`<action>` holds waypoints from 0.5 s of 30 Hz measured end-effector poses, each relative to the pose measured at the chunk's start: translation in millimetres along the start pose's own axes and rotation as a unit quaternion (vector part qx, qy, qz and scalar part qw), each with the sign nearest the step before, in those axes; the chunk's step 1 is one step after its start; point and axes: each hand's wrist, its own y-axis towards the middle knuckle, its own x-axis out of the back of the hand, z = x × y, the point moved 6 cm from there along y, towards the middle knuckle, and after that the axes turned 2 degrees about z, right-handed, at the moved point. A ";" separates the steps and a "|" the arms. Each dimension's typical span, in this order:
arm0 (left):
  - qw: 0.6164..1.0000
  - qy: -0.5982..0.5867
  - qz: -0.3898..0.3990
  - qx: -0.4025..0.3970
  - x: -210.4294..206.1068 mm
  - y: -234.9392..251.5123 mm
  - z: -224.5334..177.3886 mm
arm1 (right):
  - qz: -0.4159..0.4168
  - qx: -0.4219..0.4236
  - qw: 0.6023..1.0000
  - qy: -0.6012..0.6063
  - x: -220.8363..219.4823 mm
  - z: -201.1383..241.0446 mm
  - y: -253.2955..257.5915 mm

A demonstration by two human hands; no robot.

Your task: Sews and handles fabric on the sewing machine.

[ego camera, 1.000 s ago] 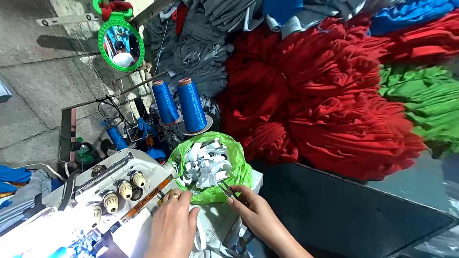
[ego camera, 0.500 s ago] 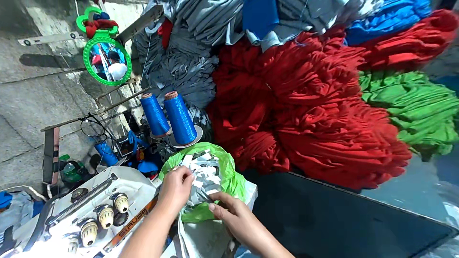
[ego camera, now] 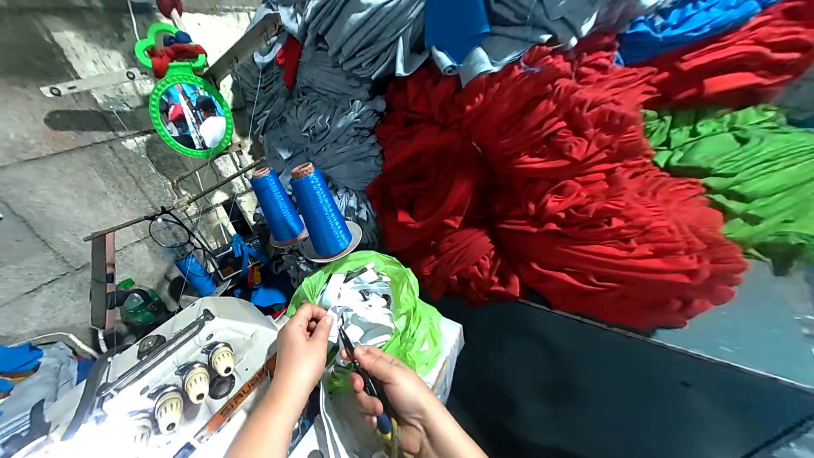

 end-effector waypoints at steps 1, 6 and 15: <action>1.000 0.002 -0.002 -0.003 0.7 -0.6 0.7 | 0.001 0.007 1.000 0.003 -0.1 -0.9 -0.7; 1.000 0.001 -0.007 0.009 1.7 -4.1 7.1 | 0.016 0.001 1.000 0.014 -6.8 -9.3 -6.5; 1.000 -0.016 -0.014 0.013 3.7 -10.9 7.9 | -0.015 0.028 0.998 0.062 -12.0 -14.7 -5.5</action>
